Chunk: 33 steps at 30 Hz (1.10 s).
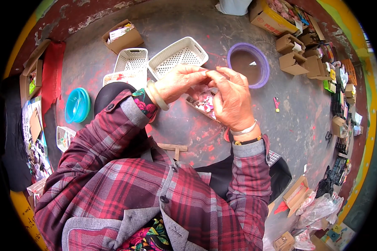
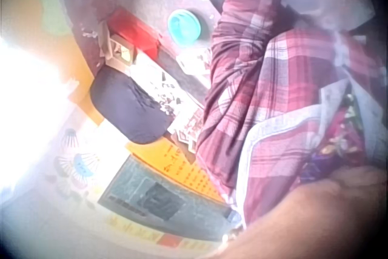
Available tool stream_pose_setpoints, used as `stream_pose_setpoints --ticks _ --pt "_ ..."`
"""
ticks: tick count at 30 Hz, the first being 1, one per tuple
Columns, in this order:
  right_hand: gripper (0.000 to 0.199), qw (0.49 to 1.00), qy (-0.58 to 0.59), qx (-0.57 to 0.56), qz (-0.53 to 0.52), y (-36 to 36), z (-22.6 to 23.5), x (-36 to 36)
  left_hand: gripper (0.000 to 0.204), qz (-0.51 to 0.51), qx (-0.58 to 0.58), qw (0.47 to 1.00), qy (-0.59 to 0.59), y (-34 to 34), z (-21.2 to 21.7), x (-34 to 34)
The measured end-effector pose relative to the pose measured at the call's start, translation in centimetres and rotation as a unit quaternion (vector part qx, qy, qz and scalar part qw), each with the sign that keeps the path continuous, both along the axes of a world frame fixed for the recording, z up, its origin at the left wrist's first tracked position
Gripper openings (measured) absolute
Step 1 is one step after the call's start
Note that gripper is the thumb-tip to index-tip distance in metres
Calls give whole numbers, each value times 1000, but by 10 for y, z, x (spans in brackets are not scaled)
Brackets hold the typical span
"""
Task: The person sits on the floor and sorts small colorful decorations from a cardboard box into white plastic baskets. They pick up items one by one, inspect them, and place them into different baskets based on type or color.
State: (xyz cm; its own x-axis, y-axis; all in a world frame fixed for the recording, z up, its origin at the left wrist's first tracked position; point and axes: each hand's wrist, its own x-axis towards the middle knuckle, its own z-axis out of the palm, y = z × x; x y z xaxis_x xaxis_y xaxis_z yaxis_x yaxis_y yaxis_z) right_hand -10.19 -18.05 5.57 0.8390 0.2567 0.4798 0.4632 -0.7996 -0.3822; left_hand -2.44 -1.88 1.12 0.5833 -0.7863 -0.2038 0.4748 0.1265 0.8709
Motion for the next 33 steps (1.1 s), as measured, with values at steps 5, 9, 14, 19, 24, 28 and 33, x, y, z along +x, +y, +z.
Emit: stream_pose_setpoints --ticks 5,9,14,19,24,28,33 --pt "55 1000 8 -7 11 7 0 1 27 -3 2 1000 2 1 0 -2" --pt "52 997 27 75 0 2 -2 0 29 -10 28 999 23 -1 -1 1" --pt "35 875 135 454 -101 -9 -6 0 32 15 -17 998 59 0 10 1" --pt "24 849 232 459 -123 -2 -22 2 32 26 -41 997 60 -1 3 1" --pt "12 830 211 494 -146 1 -25 3 31 9 -22 997 76 0 6 1" --pt "9 794 247 537 -142 -4 -27 2 26 5 -10 995 100 -1 16 -1" --pt "13 791 240 549 -126 -5 -27 3 22 -5 -7 998 59 -1 5 0"
